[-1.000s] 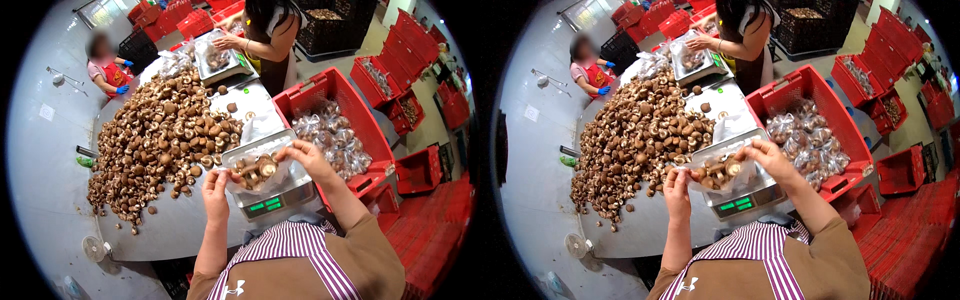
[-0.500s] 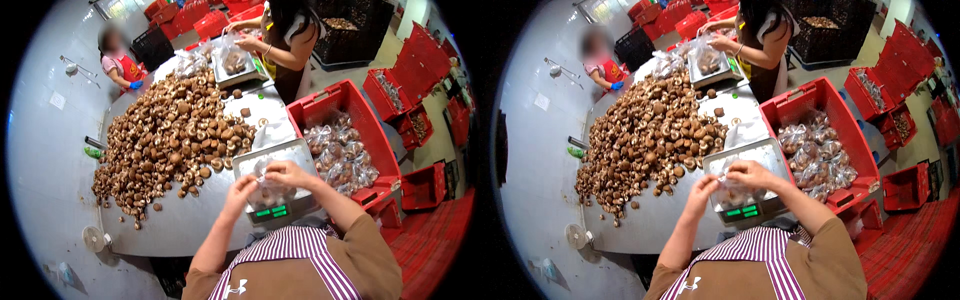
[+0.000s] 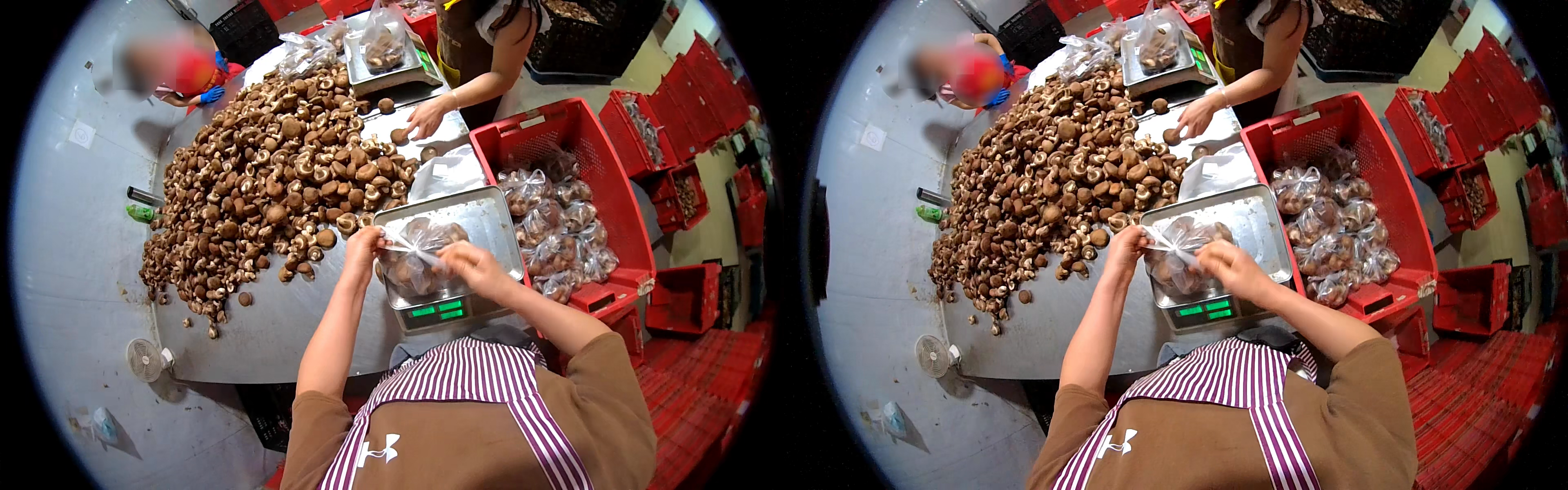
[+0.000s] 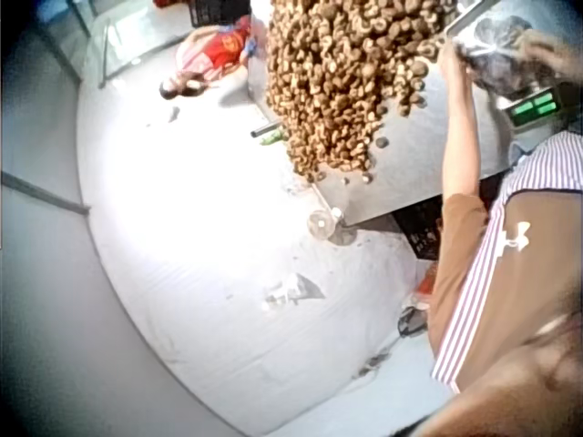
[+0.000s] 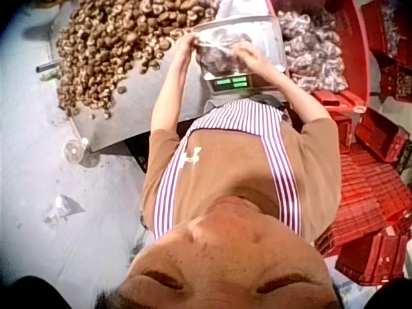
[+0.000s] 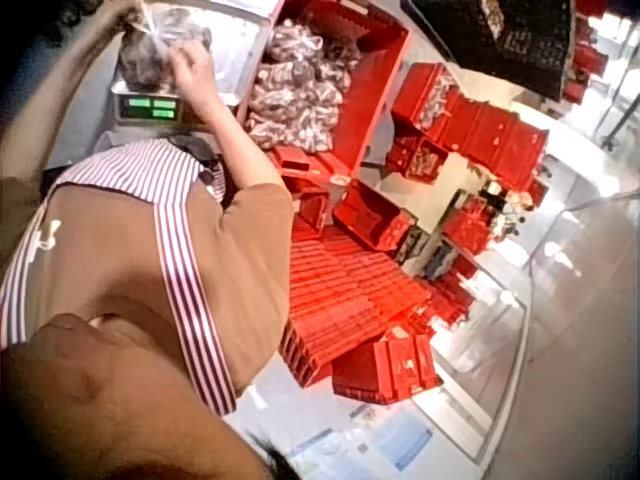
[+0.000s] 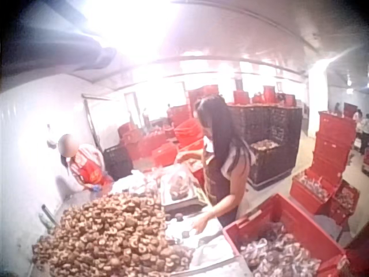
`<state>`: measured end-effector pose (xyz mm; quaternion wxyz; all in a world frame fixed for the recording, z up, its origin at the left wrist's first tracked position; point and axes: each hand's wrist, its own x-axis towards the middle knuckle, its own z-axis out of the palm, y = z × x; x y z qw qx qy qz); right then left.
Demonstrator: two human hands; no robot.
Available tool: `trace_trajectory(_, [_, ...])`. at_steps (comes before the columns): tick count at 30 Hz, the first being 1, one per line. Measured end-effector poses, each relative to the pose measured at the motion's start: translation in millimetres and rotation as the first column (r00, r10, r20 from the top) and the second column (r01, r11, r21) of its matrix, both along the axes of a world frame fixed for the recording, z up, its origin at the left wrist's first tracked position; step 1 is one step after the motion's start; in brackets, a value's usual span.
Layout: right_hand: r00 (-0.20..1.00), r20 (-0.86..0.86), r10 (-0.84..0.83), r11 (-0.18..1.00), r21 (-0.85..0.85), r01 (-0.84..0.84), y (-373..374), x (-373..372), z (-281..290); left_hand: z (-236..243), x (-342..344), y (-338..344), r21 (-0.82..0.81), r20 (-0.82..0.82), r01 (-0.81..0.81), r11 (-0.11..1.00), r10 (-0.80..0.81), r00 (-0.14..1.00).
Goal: The person stands at a stainless steel table and repeatedly scoops shiitake mushrooms from a large pile into clear plastic bags. They place the bags on a digital scale to weigh them, then move the filled bags into red plastic crates. The process is repeated continuously throughout the clip.
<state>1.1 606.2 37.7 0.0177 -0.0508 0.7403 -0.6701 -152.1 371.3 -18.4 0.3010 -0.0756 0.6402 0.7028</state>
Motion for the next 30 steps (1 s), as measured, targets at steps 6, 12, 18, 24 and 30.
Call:
trace_trajectory(6, [0.973, 0.204, -0.109, 0.944, -0.284, 0.165, -35, -47, 14, 92, 54, 7, 0.045, -0.173, 0.405, 0.913, -0.393, 0.903])
trace_trajectory(12, [0.98, 0.156, -0.124, 0.988, 0.115, 0.107, -7, -38, 8, 60, 18, -11, 0.449, 0.264, -0.06, 0.892, -0.068, 0.962])
trace_trajectory(18, [0.894, -0.425, 0.138, 0.787, 0.596, 0.162, -35, 15, 4, 39, -6, 30, 0.612, 0.513, -0.346, 0.711, -0.024, 0.858])
trace_trajectory(24, [0.877, -0.463, 0.132, 0.832, 0.532, 0.155, -79, -4, -5, 64, 11, 100, 0.46, 0.101, 0.224, 0.859, -0.301, 0.948])
trace_trajectory(30, [0.887, -0.416, -0.199, 0.759, 0.508, 0.408, -24, 21, 7, 106, 21, 65, 0.308, -0.19, 0.268, 0.913, -0.217, 0.958])
